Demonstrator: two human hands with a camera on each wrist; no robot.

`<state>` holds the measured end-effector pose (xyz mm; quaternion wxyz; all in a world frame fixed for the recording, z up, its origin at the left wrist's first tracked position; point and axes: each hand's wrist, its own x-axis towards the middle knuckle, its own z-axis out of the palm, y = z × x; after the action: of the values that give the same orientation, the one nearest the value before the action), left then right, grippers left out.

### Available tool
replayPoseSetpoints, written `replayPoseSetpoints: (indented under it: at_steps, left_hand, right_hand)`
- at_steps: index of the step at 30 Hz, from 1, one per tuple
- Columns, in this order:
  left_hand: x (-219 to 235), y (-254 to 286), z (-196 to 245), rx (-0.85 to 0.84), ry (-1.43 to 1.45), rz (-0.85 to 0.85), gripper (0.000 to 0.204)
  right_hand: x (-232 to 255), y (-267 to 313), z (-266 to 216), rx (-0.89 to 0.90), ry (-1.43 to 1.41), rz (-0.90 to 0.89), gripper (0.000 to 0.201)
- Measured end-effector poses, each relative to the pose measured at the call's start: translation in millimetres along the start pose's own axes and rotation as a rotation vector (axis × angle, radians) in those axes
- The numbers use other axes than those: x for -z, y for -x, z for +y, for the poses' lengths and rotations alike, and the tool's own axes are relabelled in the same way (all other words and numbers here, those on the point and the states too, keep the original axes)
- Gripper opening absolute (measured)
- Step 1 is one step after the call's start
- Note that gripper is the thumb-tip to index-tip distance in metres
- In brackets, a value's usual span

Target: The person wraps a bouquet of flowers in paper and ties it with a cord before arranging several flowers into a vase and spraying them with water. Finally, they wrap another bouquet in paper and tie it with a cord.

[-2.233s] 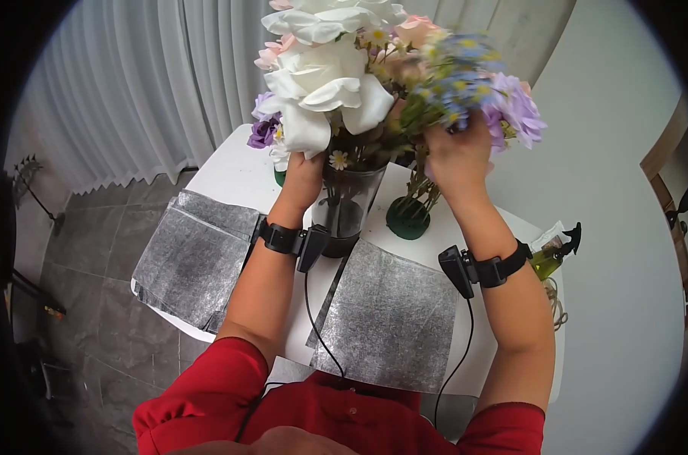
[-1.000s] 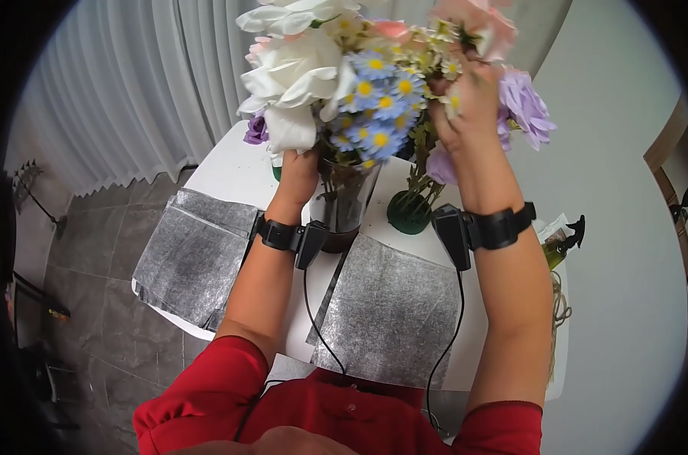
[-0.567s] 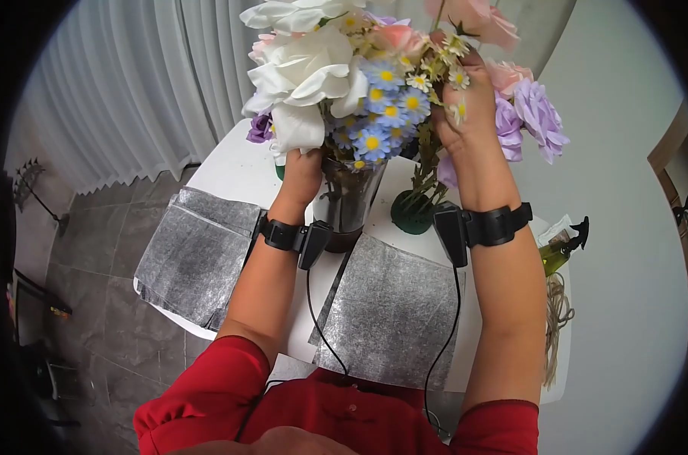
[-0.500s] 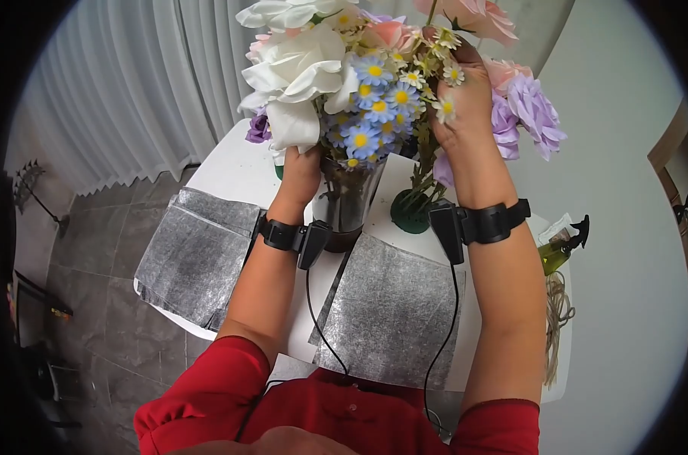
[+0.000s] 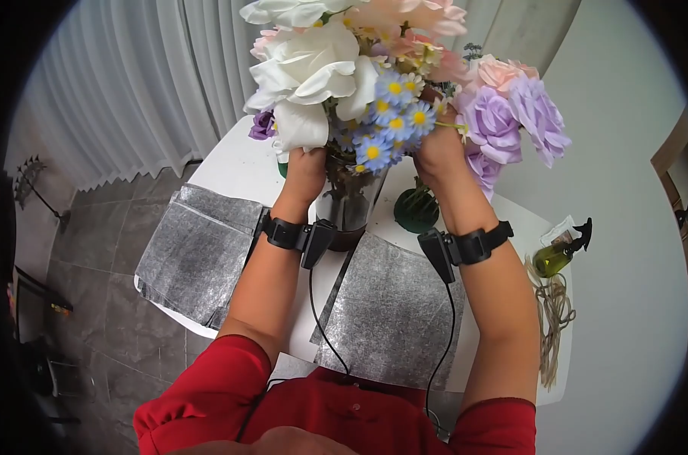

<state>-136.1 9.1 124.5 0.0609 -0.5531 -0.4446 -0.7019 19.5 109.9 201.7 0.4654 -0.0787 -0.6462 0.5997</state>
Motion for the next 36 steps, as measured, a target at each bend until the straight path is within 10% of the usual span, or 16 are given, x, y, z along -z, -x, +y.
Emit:
replayPoseSetpoints:
  at_steps: [3,5,6,14,17,19,24,26,33,36]
  left_hand:
    - [-0.4,-1.8,8.6,0.027,0.139,0.055,0.028]
    - [2.0,-2.5,12.7,0.078,0.001,-0.018,0.022]
    - [0.8,-1.9,11.1,0.078,0.003,-0.022,0.022]
    - [2.9,-0.3,-1.1,0.067,-0.038,-0.039,0.030]
    - [4.6,-0.2,-8.0,-0.268,-0.385,-0.031,0.031]
    - [1.4,-3.1,-1.4,-0.175,-0.190,-0.009,0.030]
    - [2.8,-2.7,1.1,0.012,0.001,0.009,0.028]
    - [3.7,-1.4,-5.4,-0.308,-0.341,0.007,0.028]
    - [0.8,-4.9,10.0,-0.029,0.014,0.008,0.028]
    - [0.7,-3.3,9.3,-0.053,-0.022,-0.029,0.028]
  right_hand:
    - [20.3,4.2,14.0,-0.097,-0.183,-0.027,0.032]
    - [24.7,5.0,18.8,0.556,1.142,0.025,0.018]
    - [22.7,4.8,14.1,0.628,1.164,-0.004,0.004]
    - [-14.1,41.2,-36.2,0.448,0.746,0.081,0.039]
    - [-39.2,37.5,-72.4,0.604,0.440,0.166,0.033]
    - [-44.5,33.0,-89.6,0.852,0.383,0.075,0.032]
    - [-47.6,32.6,-92.1,0.725,0.809,0.015,0.027]
    - [-32.5,24.7,-78.3,0.775,1.154,0.000,0.034]
    - [-22.8,27.8,-100.0,0.449,0.793,0.116,0.020]
    - [-21.6,24.0,-123.2,0.899,0.666,0.117,0.021]
